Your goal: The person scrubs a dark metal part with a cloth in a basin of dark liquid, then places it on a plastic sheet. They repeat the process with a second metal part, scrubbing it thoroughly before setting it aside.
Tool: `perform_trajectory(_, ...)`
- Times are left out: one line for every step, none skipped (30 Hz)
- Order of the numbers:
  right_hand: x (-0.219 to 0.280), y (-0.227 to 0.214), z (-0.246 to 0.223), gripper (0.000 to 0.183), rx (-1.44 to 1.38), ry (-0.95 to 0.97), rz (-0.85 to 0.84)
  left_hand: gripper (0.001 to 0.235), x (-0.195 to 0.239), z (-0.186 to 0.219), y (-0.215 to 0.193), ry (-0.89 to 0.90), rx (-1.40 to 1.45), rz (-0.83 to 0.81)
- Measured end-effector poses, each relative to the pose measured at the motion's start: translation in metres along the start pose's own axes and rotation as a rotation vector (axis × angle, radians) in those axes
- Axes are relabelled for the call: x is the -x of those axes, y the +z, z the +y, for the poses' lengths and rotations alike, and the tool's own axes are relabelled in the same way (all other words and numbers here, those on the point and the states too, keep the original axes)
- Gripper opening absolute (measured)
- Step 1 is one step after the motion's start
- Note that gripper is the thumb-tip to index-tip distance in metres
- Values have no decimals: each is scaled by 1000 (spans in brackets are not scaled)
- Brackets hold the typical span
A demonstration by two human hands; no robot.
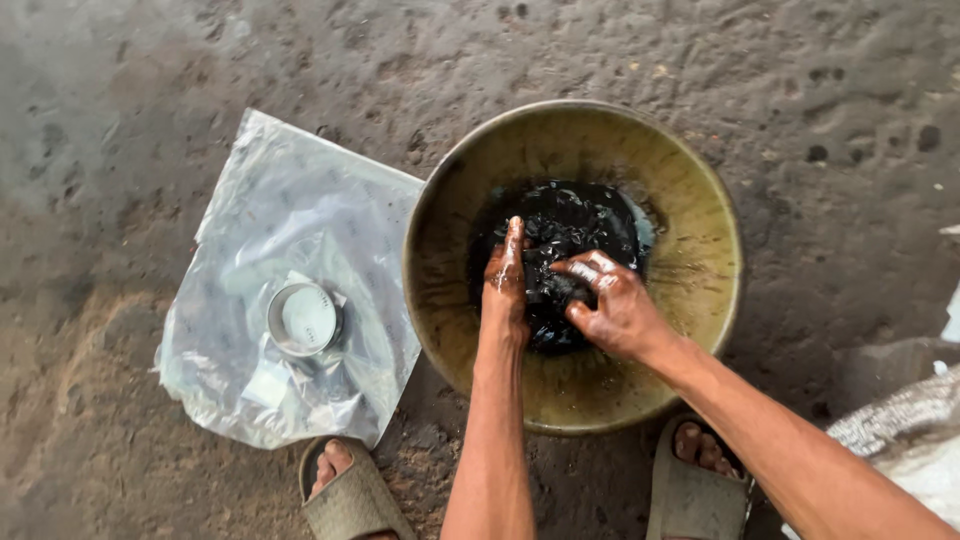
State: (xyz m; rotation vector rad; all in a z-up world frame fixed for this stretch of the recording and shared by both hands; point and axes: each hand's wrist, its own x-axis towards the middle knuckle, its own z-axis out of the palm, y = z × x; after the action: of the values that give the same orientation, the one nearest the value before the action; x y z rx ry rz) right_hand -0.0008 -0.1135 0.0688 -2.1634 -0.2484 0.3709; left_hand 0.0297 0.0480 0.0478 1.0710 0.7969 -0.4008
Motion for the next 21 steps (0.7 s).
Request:
perform_trajectory(5,0,4,56,22,43,-33,57,-1,-3,1,-1,-35,24)
perform_trajectory(4,0,10,55,94,62,-55,54,-5,-5,4,4,-60,51)
perform_trajectory(0,3,15,55,166,81,-76,53,-10,-9,7,40,-79,43)
perform_trajectory(1,8,21,55,228,100,-104,52,-13,-15,5,73,-102,44)
perform_trajectory(1,8,27,55,208,60,-114,51,-15,-21,3,106,-126,46)
perform_trajectory(-5,4,35,55,191,24,-117,48,-19,-27,1,105,-93,44)
perform_trajectory(-10,1,42,55,173,-14,-119,46,-22,-32,0,103,-61,42)
perform_trajectory(-16,-1,46,54,141,45,-140,43,-24,-35,-3,105,-27,44)
perform_trajectory(-21,-3,50,54,109,104,-161,43,-25,-38,-4,171,-39,41)
perform_trajectory(-23,-3,54,55,76,165,-178,42,-27,-41,-3,236,-53,33)
perform_trajectory(-23,-2,57,45,-18,186,-193,42,-28,-42,-3,301,-68,25)
perform_trajectory(-23,-3,58,39,-106,210,-203,40,-28,-41,-1,212,-19,38)
perform_trajectory(-21,-6,58,38,-194,231,-212,39,-27,-39,-2,122,28,50)
perform_trajectory(-19,-8,55,36,-184,305,-210,38,-27,-36,-2,36,79,70)
perform_trajectory(-15,-7,49,39,-174,378,-206,39,-28,-35,1,70,65,71)
perform_trajectory(-11,-4,43,48,-170,454,-210,40,-27,-38,-1,100,47,81)
perform_trajectory(-11,-5,39,46,-129,277,-149,41,-29,-42,-3,130,29,91)
perform_trajectory(-10,-7,36,45,-88,99,-95,41,-31,-46,-5,156,33,74)
perform_trajectory(-10,-6,34,44,-49,-79,-41,42,-33,-49,-7,182,37,57)
perform_trajectory(-11,-6,32,43,-89,79,-65,43,-38,-50,-6,211,40,27)
perform_trajectory(-8,-3,29,42,-129,237,-92,44,-41,-50,-7,192,38,16)
